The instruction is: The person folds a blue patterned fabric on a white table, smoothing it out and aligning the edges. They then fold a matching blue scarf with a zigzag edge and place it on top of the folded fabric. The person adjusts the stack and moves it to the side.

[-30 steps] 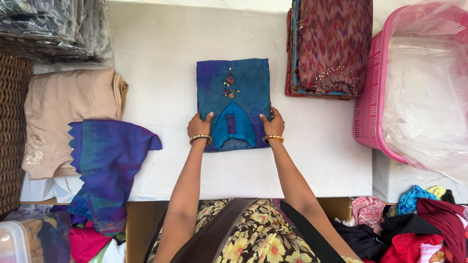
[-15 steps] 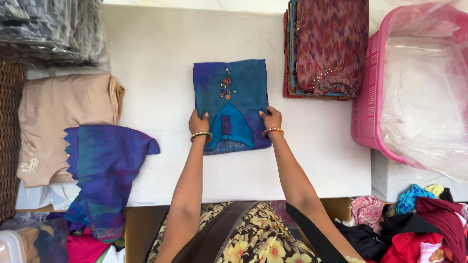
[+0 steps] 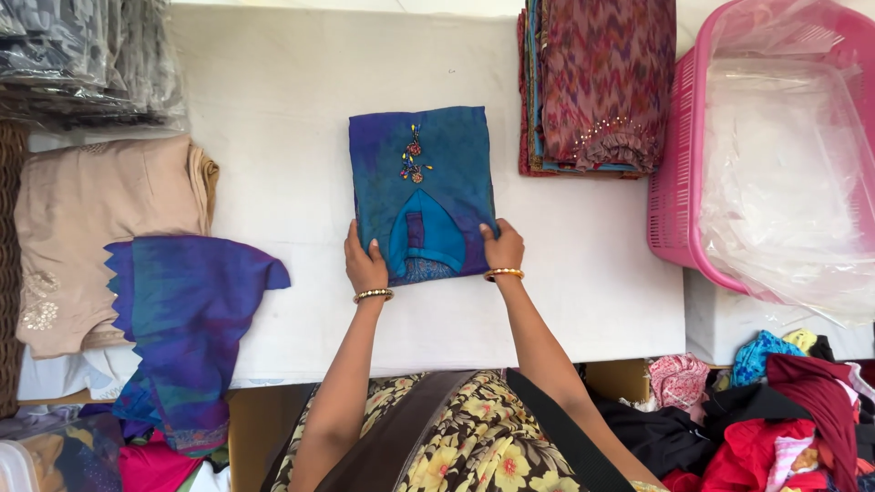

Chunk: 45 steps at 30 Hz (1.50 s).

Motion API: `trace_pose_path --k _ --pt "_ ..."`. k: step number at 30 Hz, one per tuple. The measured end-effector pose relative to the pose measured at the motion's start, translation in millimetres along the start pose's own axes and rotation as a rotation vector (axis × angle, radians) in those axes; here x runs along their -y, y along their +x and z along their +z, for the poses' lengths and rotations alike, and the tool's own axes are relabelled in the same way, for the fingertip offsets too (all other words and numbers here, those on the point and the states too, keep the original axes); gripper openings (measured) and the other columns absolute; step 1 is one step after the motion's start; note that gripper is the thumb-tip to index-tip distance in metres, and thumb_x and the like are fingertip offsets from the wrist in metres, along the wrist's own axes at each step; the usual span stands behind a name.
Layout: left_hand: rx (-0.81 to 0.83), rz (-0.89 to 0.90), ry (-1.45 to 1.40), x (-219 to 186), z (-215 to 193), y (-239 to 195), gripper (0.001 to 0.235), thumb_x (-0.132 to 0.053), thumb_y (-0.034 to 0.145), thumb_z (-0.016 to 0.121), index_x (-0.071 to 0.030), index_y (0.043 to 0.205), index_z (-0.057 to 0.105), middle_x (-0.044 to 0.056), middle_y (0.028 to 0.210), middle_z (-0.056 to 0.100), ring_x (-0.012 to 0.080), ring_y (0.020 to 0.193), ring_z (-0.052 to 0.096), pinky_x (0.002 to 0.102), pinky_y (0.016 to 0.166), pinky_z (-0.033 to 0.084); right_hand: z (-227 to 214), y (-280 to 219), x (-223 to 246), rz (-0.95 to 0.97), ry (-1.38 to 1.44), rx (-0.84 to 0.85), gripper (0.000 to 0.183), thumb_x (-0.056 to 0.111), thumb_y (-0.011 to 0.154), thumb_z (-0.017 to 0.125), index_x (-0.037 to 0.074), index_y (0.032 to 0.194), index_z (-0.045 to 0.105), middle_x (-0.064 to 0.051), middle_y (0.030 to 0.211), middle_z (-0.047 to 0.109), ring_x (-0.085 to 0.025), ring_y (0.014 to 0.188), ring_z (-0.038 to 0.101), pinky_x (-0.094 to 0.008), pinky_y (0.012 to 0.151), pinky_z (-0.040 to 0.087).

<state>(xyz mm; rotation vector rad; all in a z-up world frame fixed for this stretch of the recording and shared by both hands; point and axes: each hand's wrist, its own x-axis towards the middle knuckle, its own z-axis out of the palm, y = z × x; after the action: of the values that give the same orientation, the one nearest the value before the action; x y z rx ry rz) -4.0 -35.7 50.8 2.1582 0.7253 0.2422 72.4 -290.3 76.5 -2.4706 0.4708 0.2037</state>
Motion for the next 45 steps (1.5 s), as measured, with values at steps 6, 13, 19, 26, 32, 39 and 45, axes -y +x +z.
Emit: trace_pose_path --k 6,13,19,26,32,39,45 --pt "0.084 -0.046 -0.008 -22 -18 -1 0.064 -0.014 0.095 0.065 -0.013 0.154 0.040 0.019 0.138 0.053 0.0405 0.118 0.060 0.048 0.095 0.052 42 16 -60 -0.033 0.020 -0.062 0.030 0.033 0.090 0.073 0.010 0.109 0.069 -0.021 0.086 0.072 -0.043 0.081 0.069 -0.051 0.071 0.055" --pt "0.017 0.399 0.384 -21 -33 -15 0.071 -0.030 0.089 0.075 -0.017 0.152 0.044 0.017 0.131 0.049 0.0340 0.115 0.052 0.051 0.094 0.044 2 -30 8 -0.202 -0.115 -0.193 0.052 0.016 0.083 0.075 0.008 0.132 0.061 -0.020 0.118 0.064 -0.041 0.110 0.060 -0.050 0.090 0.050" --pt "0.060 0.331 0.081 -12 -23 -1 0.074 -0.029 0.081 0.083 -0.014 0.144 0.048 0.020 0.130 0.048 0.0374 0.114 0.052 0.047 0.091 0.047 24 -70 46 -0.853 -0.024 -0.157 0.050 0.003 0.079 0.071 0.013 0.127 0.063 -0.014 0.136 0.059 -0.034 0.134 0.052 -0.050 0.112 0.042" --pt "0.251 -0.206 -0.579 25 0 15 0.059 -0.001 0.093 0.066 -0.011 0.149 0.048 0.014 0.118 0.069 0.0206 0.106 0.066 0.031 0.093 0.052 55 -91 81 -0.898 -0.216 0.073 0.060 0.005 0.074 0.065 0.009 0.134 0.064 -0.012 0.146 0.055 -0.033 0.140 0.043 -0.051 0.113 0.033" --pt "0.346 -0.133 -0.818 23 -6 15 0.064 0.004 0.095 0.061 -0.012 0.153 0.038 0.012 0.131 0.064 0.0177 0.118 0.062 0.029 0.100 0.049 92 -85 58 -0.810 -0.262 0.090 0.042 0.008 0.081 0.065 0.013 0.123 0.067 -0.008 0.137 0.063 -0.028 0.139 0.050 -0.048 0.114 0.038" --pt "0.418 -0.050 -0.467 11 -26 19 0.077 -0.002 0.091 0.070 -0.019 0.157 0.033 0.020 0.136 0.065 0.0339 0.120 0.066 0.040 0.097 0.053 96 -72 86 -0.809 -0.414 0.123 0.055 0.019 0.081 0.072 0.015 0.136 0.062 -0.012 0.150 0.050 -0.029 0.136 0.046 -0.053 0.110 0.033" --pt "0.563 -0.035 -0.127 3 -34 28 0.099 -0.014 0.082 0.076 -0.020 0.161 0.016 0.022 0.135 0.062 0.0446 0.110 0.065 0.049 0.086 0.056 80 -78 98 -0.772 -0.359 0.157 0.053 0.028 0.078 0.078 0.010 0.126 0.064 -0.020 0.157 0.039 -0.033 0.147 0.031 -0.059 0.112 0.026"
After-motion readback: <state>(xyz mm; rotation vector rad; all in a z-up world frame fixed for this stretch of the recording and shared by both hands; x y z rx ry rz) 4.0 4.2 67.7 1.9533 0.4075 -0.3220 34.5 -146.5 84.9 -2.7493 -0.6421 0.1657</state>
